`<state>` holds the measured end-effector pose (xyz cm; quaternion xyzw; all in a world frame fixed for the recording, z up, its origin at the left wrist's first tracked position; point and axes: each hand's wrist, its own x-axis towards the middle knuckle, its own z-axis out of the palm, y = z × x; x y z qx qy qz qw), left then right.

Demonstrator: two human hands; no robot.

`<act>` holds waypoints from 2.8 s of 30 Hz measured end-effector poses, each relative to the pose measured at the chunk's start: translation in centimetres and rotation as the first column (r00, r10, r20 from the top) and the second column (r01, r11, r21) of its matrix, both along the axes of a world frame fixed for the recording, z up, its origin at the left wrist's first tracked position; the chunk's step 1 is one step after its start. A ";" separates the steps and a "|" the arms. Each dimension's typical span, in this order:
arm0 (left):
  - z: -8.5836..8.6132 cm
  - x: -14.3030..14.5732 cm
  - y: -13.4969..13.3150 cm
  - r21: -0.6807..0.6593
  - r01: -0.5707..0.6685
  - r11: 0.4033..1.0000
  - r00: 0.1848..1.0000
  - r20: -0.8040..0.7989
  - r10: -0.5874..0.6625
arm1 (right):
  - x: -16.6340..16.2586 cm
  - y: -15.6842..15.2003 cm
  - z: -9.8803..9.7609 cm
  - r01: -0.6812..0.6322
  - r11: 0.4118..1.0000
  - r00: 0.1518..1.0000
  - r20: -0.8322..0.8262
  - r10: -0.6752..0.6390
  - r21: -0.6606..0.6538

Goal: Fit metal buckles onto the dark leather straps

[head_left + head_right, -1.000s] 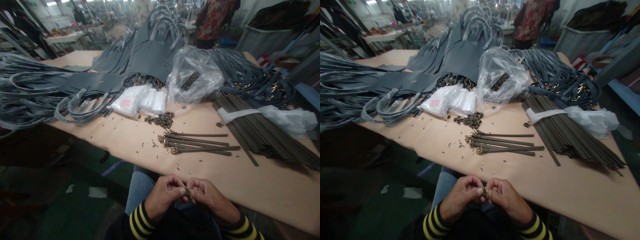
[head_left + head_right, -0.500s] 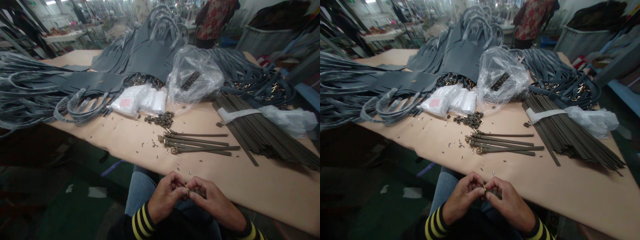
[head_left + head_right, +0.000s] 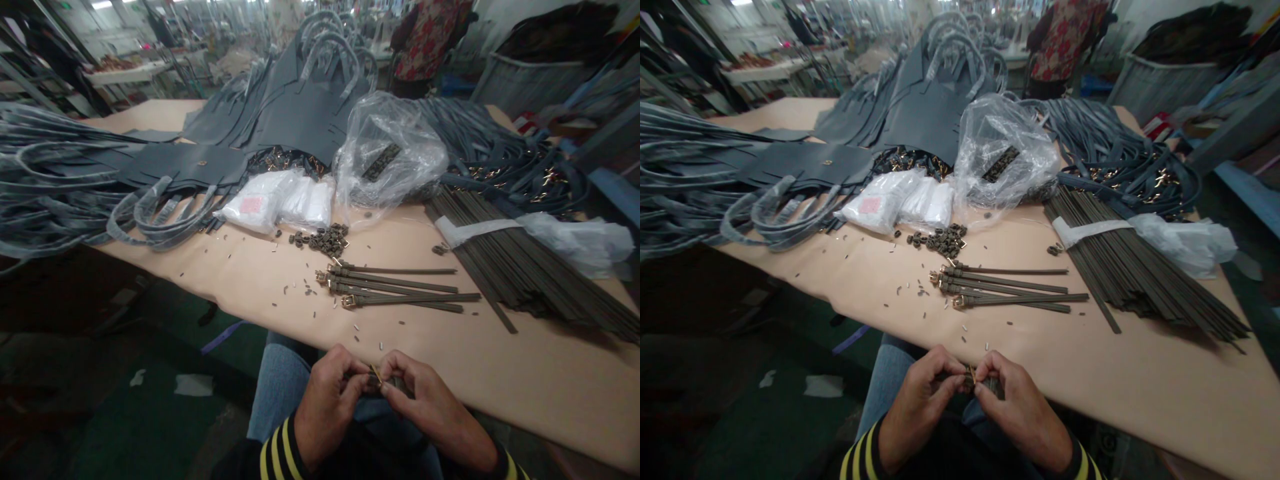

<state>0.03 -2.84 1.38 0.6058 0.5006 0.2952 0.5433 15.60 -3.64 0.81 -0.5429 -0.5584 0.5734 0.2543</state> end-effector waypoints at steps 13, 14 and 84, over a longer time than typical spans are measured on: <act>0.0 -0.4 1.0 -0.259 0.179 0.949 0.969 0.213 -0.124 | 0.1 -0.1 1.6 -0.140 0.989 0.990 0.039 0.138 0.042; -0.1 -0.5 1.2 -0.293 0.210 0.933 0.958 0.252 -0.137 | 0.1 -0.1 1.8 -0.149 0.988 0.989 0.015 0.149 0.049; -3.3 -1.3 5.3 -0.409 -0.070 0.910 0.903 0.362 0.232 | 0.3 18.0 2.3 -0.154 0.814 0.876 0.458 -0.149 0.560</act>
